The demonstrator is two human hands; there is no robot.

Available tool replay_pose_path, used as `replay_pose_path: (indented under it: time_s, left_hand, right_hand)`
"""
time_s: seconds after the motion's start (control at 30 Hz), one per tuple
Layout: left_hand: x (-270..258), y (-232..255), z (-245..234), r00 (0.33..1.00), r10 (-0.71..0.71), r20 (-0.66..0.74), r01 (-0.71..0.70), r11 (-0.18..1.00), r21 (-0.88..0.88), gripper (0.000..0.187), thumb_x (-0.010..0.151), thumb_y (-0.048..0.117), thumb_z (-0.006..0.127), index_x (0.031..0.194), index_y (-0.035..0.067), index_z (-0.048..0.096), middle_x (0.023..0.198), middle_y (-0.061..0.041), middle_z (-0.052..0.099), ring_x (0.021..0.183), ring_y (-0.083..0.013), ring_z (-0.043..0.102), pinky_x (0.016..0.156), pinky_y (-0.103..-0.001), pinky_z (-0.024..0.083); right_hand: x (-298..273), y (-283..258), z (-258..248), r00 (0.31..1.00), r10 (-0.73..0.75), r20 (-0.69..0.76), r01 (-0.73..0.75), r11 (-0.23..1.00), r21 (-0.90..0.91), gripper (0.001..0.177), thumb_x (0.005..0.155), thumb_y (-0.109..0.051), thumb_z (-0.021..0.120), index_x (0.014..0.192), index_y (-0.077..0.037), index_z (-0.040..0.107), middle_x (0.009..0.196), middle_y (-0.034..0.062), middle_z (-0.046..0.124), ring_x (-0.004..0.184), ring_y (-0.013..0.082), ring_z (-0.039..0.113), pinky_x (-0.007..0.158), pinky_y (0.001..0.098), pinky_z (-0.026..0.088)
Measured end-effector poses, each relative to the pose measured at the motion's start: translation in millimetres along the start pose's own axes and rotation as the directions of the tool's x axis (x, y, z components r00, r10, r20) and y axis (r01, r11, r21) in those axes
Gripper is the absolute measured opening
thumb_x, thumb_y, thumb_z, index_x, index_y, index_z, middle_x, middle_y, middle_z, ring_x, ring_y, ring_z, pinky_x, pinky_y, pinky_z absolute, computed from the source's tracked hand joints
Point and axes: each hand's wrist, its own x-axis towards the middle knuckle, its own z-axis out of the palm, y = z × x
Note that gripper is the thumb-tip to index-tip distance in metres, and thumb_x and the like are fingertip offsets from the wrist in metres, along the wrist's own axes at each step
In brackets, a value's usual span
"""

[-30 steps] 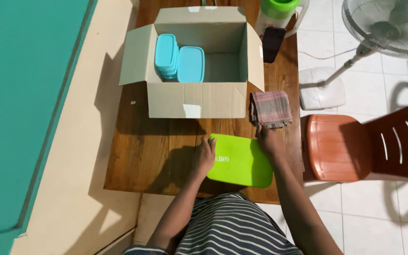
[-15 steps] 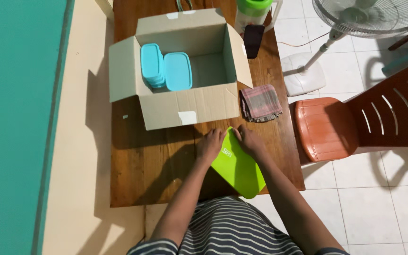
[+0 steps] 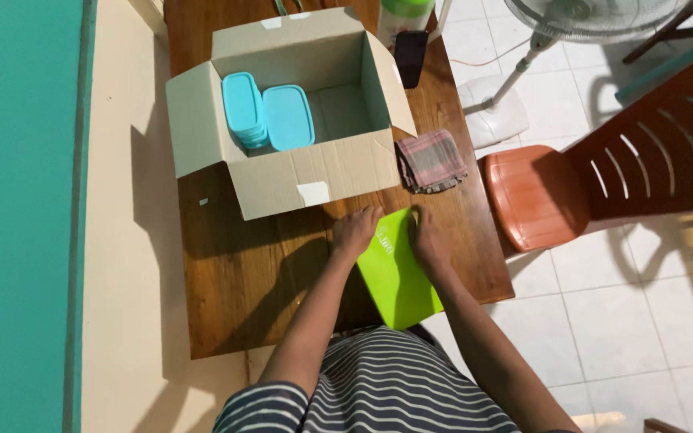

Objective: The person opens a cardboard box and places several plastic containers with lids inside. They handle clear and green containers, aligning lids and stacking them before closing the box flaps.

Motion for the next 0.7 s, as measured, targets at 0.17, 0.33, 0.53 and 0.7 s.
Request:
replay_pose_path:
  time_s: [0.17, 0.33, 0.53, 0.7]
  left_hand:
    - [-17, 13, 19, 0.96, 0.161, -0.229, -0.121, 0.976, 0.181, 0.04, 0.111, 0.047, 0.04, 0.103, 0.016, 0.064, 0.102, -0.006, 0.07, 0.096, -0.0311, 0.07, 0.079, -0.049, 0.057]
    - [-20, 7, 6, 0.964, -0.109, -0.242, 0.116, 0.993, 0.014, 0.047, 0.104, 0.053, 0.043, 0.101, 0.012, 0.066, 0.11, -0.013, 0.068, 0.094, -0.0389, 0.067, 0.071, -0.051, 0.056]
    - [-11, -1, 3, 0.965, -0.243, -0.097, 0.234, 0.968, -0.093, 0.048, 0.106, 0.052, 0.04, 0.102, 0.011, 0.065, 0.11, -0.014, 0.069, 0.092, -0.041, 0.068, 0.073, -0.054, 0.056]
    - [3, 5, 11, 0.969, -0.198, -0.145, 0.202, 0.979, 0.016, 0.043, 0.106, 0.05, 0.045, 0.098, 0.013, 0.065, 0.107, -0.011, 0.071, 0.092, -0.0396, 0.068, 0.073, -0.055, 0.056]
  right_hand:
    - [0, -21, -18, 0.84, -0.541, -0.039, 0.483, 0.778, -0.401, 0.055, 0.082, -0.014, 0.057, 0.137, -0.016, 0.055, 0.138, 0.0165, 0.059, 0.118, 0.0388, 0.062, 0.084, 0.0515, 0.052]
    - [35, -39, -15, 0.912, -0.357, 0.201, 0.408, 0.841, -0.354, 0.026, 0.092, -0.027, 0.061, 0.116, -0.017, 0.062, 0.114, 0.01, 0.063, 0.113, 0.032, 0.062, 0.087, 0.0525, 0.051]
    - [49, -27, 10, 0.956, -0.253, 0.148, 0.28, 0.939, -0.201, 0.038, 0.1, -0.045, 0.058, 0.11, -0.008, 0.06, 0.112, 0.0198, 0.058, 0.1, 0.0411, 0.062, 0.081, 0.0515, 0.053]
    - [50, -10, 17, 0.97, -0.24, 0.021, 0.239, 0.945, -0.225, 0.04, 0.101, -0.045, 0.057, 0.11, -0.006, 0.058, 0.116, 0.0222, 0.056, 0.103, 0.0438, 0.061, 0.075, 0.0543, 0.053]
